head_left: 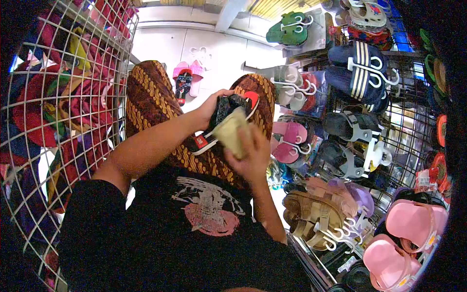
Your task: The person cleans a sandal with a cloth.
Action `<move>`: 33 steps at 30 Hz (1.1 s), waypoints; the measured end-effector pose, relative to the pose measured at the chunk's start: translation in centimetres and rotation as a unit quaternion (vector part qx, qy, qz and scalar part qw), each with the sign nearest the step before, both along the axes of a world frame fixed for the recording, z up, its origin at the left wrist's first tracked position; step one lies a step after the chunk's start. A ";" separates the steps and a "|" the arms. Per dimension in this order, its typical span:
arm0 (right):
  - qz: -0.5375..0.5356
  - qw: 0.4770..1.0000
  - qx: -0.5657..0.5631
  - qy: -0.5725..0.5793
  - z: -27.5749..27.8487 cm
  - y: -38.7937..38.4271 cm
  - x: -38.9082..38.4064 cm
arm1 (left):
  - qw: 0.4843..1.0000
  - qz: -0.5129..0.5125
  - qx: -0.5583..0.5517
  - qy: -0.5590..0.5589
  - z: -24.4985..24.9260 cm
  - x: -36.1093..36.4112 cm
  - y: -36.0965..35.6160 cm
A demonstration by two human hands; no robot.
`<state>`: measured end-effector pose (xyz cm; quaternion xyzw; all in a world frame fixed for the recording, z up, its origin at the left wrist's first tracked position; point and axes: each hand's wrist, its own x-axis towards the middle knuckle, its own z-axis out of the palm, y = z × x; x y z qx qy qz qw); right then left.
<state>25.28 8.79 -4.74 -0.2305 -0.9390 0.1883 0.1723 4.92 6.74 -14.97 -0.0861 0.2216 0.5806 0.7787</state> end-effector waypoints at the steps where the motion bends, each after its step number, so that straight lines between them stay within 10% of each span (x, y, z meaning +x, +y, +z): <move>1: 0.043 0.997 0.028 -0.056 1.0 -0.8 0.3 | 1.000 0.001 0.001 0.013 -0.2 -0.1 0.0; 9: -0.208 0.974 -0.085 0.000 -0.2 1.1 -0.2 | 0.998 0.013 -0.065 0.010 3.8 0.2 0.1; 13: 0.072 0.993 -0.017 -0.092 2.1 -0.1 0.0 | 0.999 0.005 -0.040 0.018 2.2 -0.4 0.0; 19: -0.191 0.980 -0.058 0.021 -0.3 1.5 -0.5 | 1.000 -0.012 0.001 0.017 4.4 -0.3 -0.5; 23: 0.112 0.993 0.000 -0.031 1.0 -0.1 0.3 | 0.998 -0.004 -0.021 0.052 2.8 -0.4 -0.4; 27: -0.091 0.994 -0.023 0.051 -1.1 1.4 0.1 | 0.990 -0.062 0.115 -0.058 0.7 -1.0 -0.4; 29: -0.134 0.989 -0.003 0.056 -0.8 1.3 -0.4 | 0.999 -0.013 -0.020 0.049 2.4 0.1 -0.1; 33: 0.145 0.988 0.016 -0.038 1.0 -0.1 0.3 | 0.997 -0.021 -0.007 0.070 2.4 -0.3 -0.3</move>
